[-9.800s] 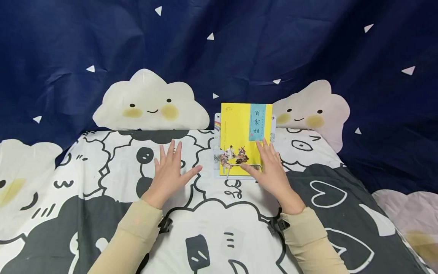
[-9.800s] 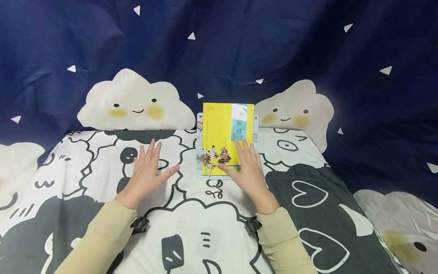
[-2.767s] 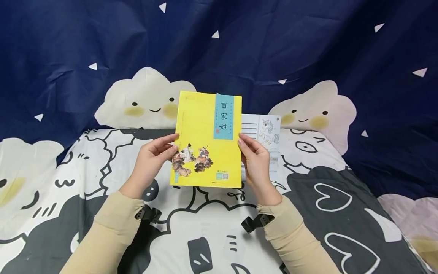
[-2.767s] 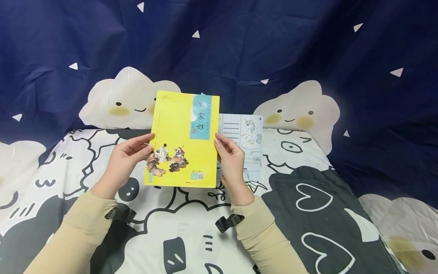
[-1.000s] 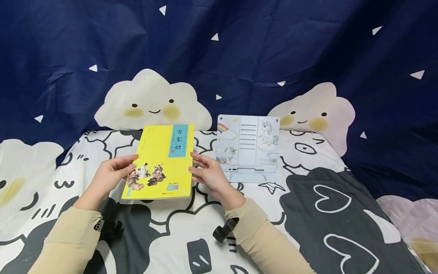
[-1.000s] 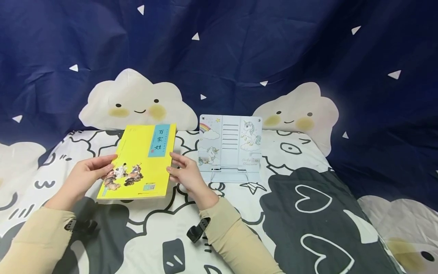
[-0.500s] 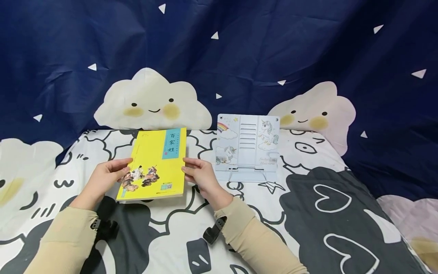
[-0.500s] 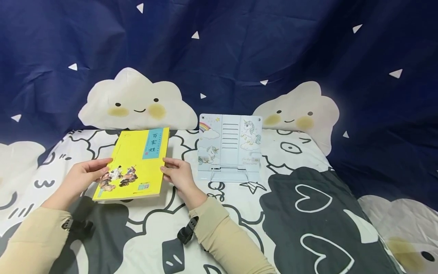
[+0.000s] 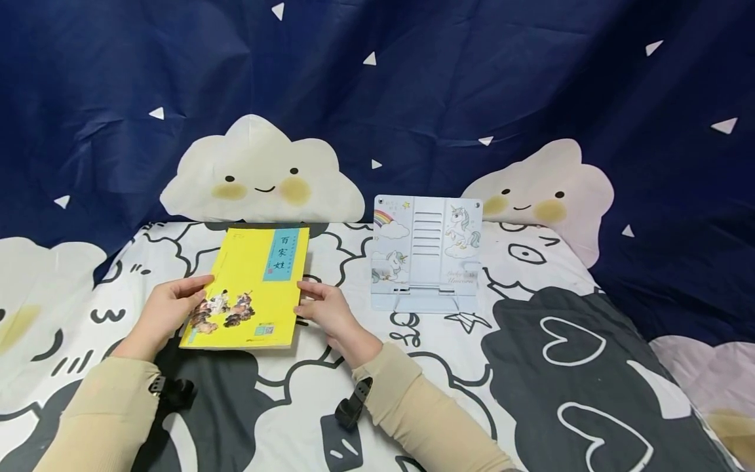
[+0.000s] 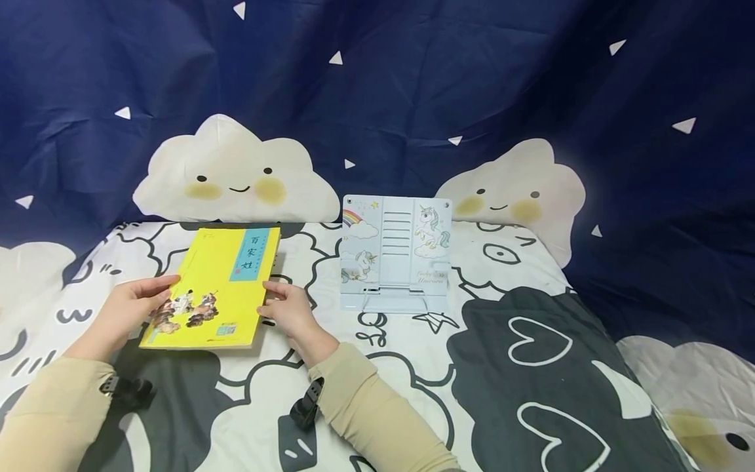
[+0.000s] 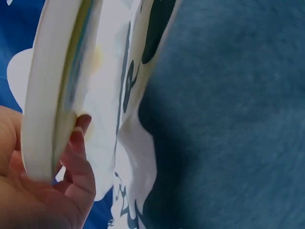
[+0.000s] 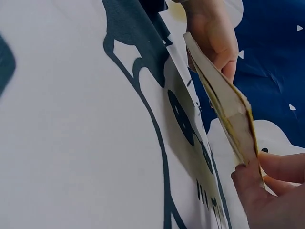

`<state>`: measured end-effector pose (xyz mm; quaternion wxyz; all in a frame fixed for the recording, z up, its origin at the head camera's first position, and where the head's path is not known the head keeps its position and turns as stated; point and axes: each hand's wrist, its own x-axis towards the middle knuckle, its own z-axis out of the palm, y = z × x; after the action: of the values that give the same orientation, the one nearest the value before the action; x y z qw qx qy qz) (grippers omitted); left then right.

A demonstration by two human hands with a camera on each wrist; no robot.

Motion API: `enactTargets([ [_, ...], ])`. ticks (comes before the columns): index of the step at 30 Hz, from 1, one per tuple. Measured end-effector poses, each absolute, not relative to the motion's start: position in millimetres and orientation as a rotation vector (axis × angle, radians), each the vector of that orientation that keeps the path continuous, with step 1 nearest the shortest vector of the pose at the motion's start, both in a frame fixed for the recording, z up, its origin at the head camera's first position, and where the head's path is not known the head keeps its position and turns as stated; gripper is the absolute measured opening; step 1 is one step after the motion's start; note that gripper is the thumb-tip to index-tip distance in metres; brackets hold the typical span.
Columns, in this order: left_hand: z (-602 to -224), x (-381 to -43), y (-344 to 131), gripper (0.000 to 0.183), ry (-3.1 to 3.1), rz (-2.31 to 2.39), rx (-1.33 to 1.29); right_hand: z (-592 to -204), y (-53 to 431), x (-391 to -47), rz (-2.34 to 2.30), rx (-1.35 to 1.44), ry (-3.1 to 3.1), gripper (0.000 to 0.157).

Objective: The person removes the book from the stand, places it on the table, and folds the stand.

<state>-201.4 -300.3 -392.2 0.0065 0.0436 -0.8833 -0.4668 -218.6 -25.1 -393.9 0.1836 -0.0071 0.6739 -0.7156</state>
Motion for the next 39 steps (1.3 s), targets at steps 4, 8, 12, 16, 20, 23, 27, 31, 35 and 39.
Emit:
enactTargets([
  [4,-396.4,-202.0,-302.7,0.042,-2.764,-1.448,0.176,-396.2,-30.9,-217.3,-1.99,-0.011,1.954,0.052],
  [8,-399.5,-202.8,-303.7,0.041,-2.775,-1.423,0.215,-397.8,-36.5,-216.1,-1.986,0.007,1.958,0.053],
  [12,-401.9,-202.8,-305.3,0.041,-2.8,-1.415,0.249,-400.7,-41.0,-215.5,-1.974,0.035,1.97,0.051],
  [16,-402.9,-202.1,-307.0,0.041,-2.826,-1.407,0.267,-404.2,-43.8,-215.5,-1.95,0.061,1.991,0.048],
  [20,-402.7,-201.2,-307.2,0.041,-2.85,-1.402,0.268,-406.5,-44.1,-214.7,-1.909,0.075,2.026,0.047],
  [23,-402.3,-201.1,-306.0,0.041,-2.869,-1.396,0.271,-408.8,-43.9,-214.4,-1.888,0.082,2.05,0.047],
  [27,-402.7,-202.6,-304.6,0.042,-2.897,-1.376,0.295,-411.9,-44.6,-214.2,-1.877,0.089,2.075,0.048],
  [31,-403.6,-203.5,-306.0,0.042,-2.915,-1.34,0.328,-414.0,-46.7,-214.4,-1.868,0.061,2.111,0.048],
  [35,-403.6,-202.8,-308.2,0.044,-2.921,-1.322,0.364,-415.4,-48.6,-214.4,-1.812,0.0,2.177,0.049],
  [39,-403.2,-202.1,-307.3,0.047,-2.936,-1.324,0.386,-414.3,-48.2,-213.6,-1.706,-0.067,2.267,0.049],
])
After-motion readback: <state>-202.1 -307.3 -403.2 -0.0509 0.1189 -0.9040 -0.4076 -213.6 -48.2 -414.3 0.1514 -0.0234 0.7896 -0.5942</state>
